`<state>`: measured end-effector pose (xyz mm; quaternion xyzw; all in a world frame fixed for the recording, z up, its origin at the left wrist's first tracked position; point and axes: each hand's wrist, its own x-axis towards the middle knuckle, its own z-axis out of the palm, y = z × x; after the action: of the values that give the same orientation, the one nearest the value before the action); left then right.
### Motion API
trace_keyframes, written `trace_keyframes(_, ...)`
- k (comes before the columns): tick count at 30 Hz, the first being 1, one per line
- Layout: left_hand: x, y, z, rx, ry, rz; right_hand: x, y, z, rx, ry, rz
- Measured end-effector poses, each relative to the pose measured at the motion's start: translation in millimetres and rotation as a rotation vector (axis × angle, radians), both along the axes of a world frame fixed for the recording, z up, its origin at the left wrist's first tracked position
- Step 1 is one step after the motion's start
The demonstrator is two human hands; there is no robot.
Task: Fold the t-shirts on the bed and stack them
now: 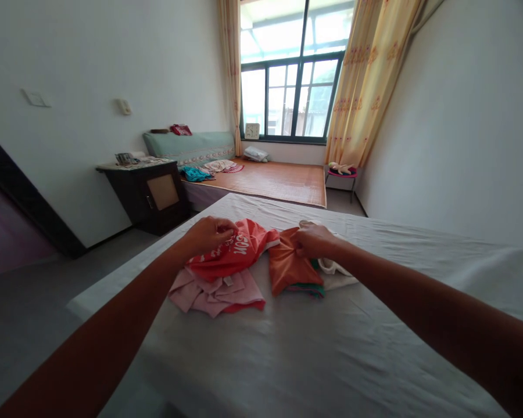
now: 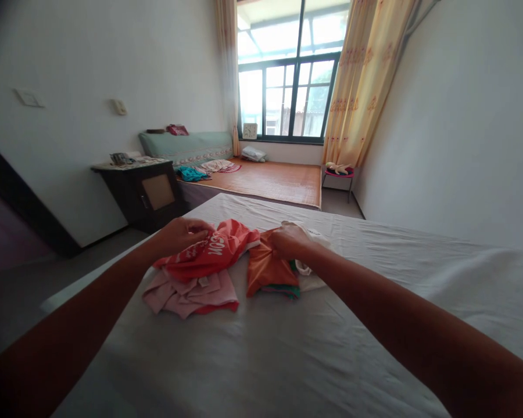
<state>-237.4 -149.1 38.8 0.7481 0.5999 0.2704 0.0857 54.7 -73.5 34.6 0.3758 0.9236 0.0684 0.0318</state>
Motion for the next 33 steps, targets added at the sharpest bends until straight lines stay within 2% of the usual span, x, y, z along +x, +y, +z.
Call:
trace_keyframes(3, -4, -3, 3.7, -0.008, -0.031, 0.000, -2, 10, 41.3, 0.070, 0.180, -0.019)
trace_keyframes(5, -4, -3, 3.8, 0.006, -0.033, -0.004, -2, 19, 73.9, 0.104, 0.507, 0.010)
trace_keyframes(8, -3, -2, 1.6, 0.041, -0.023, -0.005, 2, 31, 112.8, -0.025, 1.076, 0.124)
trace_keyframes(10, -2, -1, 0.8, 0.072, -0.030, 0.025, 5, 37, 123.5, -0.153, 1.226, 0.137)
trace_keyframes(14, 1, -1, 3.4, 0.176, -0.133, 0.140, 6, 43, 115.6, -0.302, 1.226, 0.013)
trace_keyframes(16, 9, -4, 4.9, 0.263, -0.191, 0.177, 0, 45, 106.6, -0.380, 1.355, 0.009)
trace_keyframes(18, 26, -9, 4.3, 0.327, -0.188, 0.156, -10, 47, 97.4, -0.465, 1.457, 0.045)
trace_keyframes(21, 67, -16, -5.5, 0.289, -0.027, -0.004, -32, 46, 85.3, -0.527, 1.539, 0.108)
trace_keyframes(25, 124, -13, -35.9, 0.129, 0.251, -0.307, -56, 39, 77.6, -0.562, 1.696, 0.198)
trace_keyframes(27, 142, -4, -51.7, 0.111, 0.349, -0.368, -59, 34, 73.5, -0.612, 1.601, 0.226)
trace_keyframes(29, 153, 8, -62.2, 0.065, 0.470, -0.336, -55, 29, 65.3, -0.641, 1.451, 0.174)
trace_keyframes(33, 162, 28, -65.5, -0.084, 0.640, -0.218, -32, 23, 40.3, -0.574, 1.262, 0.027)
